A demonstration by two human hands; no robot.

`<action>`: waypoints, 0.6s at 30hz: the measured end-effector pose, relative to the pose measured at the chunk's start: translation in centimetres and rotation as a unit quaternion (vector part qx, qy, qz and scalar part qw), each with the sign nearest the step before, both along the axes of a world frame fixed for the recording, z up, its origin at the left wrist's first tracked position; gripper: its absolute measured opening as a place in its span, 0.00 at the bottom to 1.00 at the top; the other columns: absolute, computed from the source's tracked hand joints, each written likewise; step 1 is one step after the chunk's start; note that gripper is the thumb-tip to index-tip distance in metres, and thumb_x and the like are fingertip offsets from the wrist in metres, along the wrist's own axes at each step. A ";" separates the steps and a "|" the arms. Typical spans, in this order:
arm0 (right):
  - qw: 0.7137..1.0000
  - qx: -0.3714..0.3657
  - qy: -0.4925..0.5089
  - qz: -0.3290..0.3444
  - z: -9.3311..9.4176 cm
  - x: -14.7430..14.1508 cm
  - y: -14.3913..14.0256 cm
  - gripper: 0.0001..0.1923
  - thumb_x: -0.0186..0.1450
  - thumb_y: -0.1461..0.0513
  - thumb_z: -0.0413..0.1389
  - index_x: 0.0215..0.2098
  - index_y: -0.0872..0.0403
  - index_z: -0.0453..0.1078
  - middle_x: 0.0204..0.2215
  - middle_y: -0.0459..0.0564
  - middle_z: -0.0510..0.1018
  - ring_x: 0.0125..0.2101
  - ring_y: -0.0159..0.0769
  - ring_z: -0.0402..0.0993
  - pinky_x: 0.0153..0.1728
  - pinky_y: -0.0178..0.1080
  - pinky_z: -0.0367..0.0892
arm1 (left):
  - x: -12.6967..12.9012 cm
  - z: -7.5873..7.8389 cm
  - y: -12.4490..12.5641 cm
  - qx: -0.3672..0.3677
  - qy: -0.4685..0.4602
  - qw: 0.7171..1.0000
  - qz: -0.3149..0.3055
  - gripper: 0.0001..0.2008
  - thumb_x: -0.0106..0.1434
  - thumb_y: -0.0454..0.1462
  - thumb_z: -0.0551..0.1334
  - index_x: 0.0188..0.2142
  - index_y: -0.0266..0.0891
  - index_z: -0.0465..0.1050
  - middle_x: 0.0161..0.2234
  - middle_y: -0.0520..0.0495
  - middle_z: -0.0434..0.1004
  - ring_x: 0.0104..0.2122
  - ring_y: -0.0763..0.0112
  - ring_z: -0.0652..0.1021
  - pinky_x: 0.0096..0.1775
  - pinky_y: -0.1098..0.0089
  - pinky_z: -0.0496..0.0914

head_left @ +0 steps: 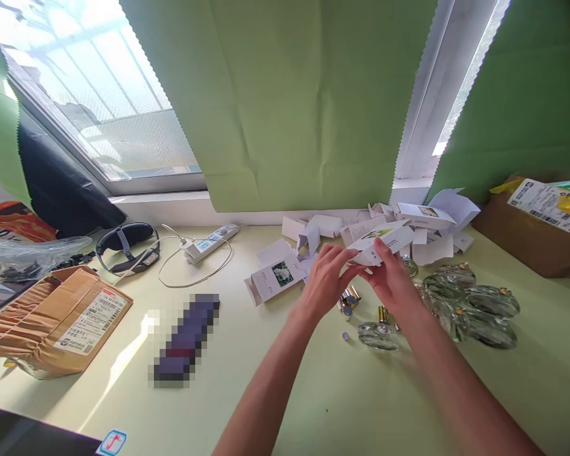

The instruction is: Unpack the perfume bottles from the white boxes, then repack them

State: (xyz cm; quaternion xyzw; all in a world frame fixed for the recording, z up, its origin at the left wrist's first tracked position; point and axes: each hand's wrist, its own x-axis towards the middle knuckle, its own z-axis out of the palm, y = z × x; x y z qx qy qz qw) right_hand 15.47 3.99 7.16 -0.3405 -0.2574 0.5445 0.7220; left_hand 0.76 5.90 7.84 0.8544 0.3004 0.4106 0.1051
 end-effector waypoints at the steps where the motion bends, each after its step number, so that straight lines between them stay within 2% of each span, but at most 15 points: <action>1: 1.000 -0.003 -0.002 -0.001 -0.1 0.3 0.1 0.20 0.56 0.53 0.67 0.44 0.40 0.67 0.39 0.37 0.77 0.35 0.31 0.76 0.33 0.38 0.78 | -0.5 0.4 0.2 -0.018 0.013 1.000 -0.013 0.14 0.69 0.42 0.57 0.52 0.44 0.69 0.43 0.44 0.71 0.43 0.66 0.71 0.45 0.65 0.70; 5: 0.998 -0.013 -0.056 -0.041 0.3 2.2 0.5 0.25 0.55 0.52 0.67 0.48 0.36 0.64 0.46 0.38 0.75 0.42 0.36 0.76 0.36 0.41 0.79 | -2.4 1.6 0.4 -0.114 0.068 0.990 -0.047 0.12 0.69 0.44 0.57 0.48 0.48 0.75 0.45 0.45 0.67 0.39 0.71 0.73 0.45 0.67 0.70; 7: 0.988 -0.011 -0.138 -0.068 0.7 2.9 0.7 0.27 0.56 0.50 0.65 0.51 0.35 0.61 0.50 0.40 0.73 0.47 0.40 0.75 0.38 0.43 0.79 | -3.1 1.9 0.3 -0.190 0.138 0.965 -0.115 0.11 0.66 0.45 0.60 0.46 0.50 0.76 0.44 0.47 0.70 0.38 0.71 0.75 0.41 0.69 0.71; 9: 0.965 -0.014 -0.246 -0.085 0.9 3.3 1.0 0.29 0.60 0.47 0.61 0.56 0.34 0.57 0.54 0.44 0.71 0.52 0.43 0.72 0.40 0.44 0.79 | -3.4 1.9 0.2 -0.264 0.200 0.930 -0.159 0.15 0.64 0.45 0.62 0.51 0.52 0.73 0.44 0.48 0.73 0.39 0.70 0.76 0.38 0.71 0.71; 10: 0.943 -0.024 -0.324 -0.077 0.9 3.4 1.2 0.30 0.62 0.45 0.57 0.60 0.35 0.54 0.55 0.47 0.71 0.53 0.44 0.72 0.40 0.44 0.78 | -3.6 1.8 0.2 -0.288 0.217 0.919 -0.159 0.18 0.65 0.45 0.62 0.54 0.52 0.71 0.44 0.48 0.74 0.40 0.69 0.77 0.38 0.71 0.71; 11: 0.908 -0.039 -0.412 -0.059 0.9 3.4 1.6 0.32 0.64 0.43 0.53 0.63 0.37 0.50 0.57 0.50 0.70 0.52 0.45 0.73 0.40 0.45 0.78 | -3.8 1.8 0.2 -0.299 0.224 0.916 -0.147 0.20 0.65 0.45 0.61 0.56 0.51 0.69 0.44 0.47 0.75 0.41 0.68 0.77 0.38 0.71 0.71; 14: 0.773 -0.074 -0.629 0.017 1.2 3.6 3.3 0.38 0.67 0.41 0.44 0.69 0.48 0.44 0.60 0.60 0.67 0.52 0.51 0.73 0.46 0.51 0.74 | -4.6 2.1 0.6 -0.283 0.215 0.930 -0.092 0.15 0.67 0.45 0.58 0.51 0.46 0.72 0.41 0.48 0.77 0.40 0.68 0.77 0.40 0.69 0.70; 15: 0.745 -0.072 -0.662 0.029 1.5 3.9 4.1 0.39 0.67 0.41 0.44 0.69 0.51 0.46 0.62 0.62 0.65 0.55 0.53 0.70 0.49 0.53 0.71 | -5.0 2.3 0.8 -0.273 0.207 0.937 -0.072 0.14 0.68 0.45 0.57 0.48 0.46 0.73 0.41 0.48 0.77 0.39 0.68 0.77 0.40 0.68 0.70; 18: 0.693 -0.046 -0.719 0.031 3.0 5.6 7.1 0.33 0.67 0.47 0.48 0.66 0.52 0.55 0.64 0.59 0.63 0.61 0.54 0.62 0.58 0.53 0.60 | -6.2 2.9 1.3 -0.244 0.184 0.952 0.002 0.13 0.69 0.45 0.54 0.46 0.45 0.73 0.40 0.49 0.77 0.39 0.67 0.76 0.39 0.67 0.70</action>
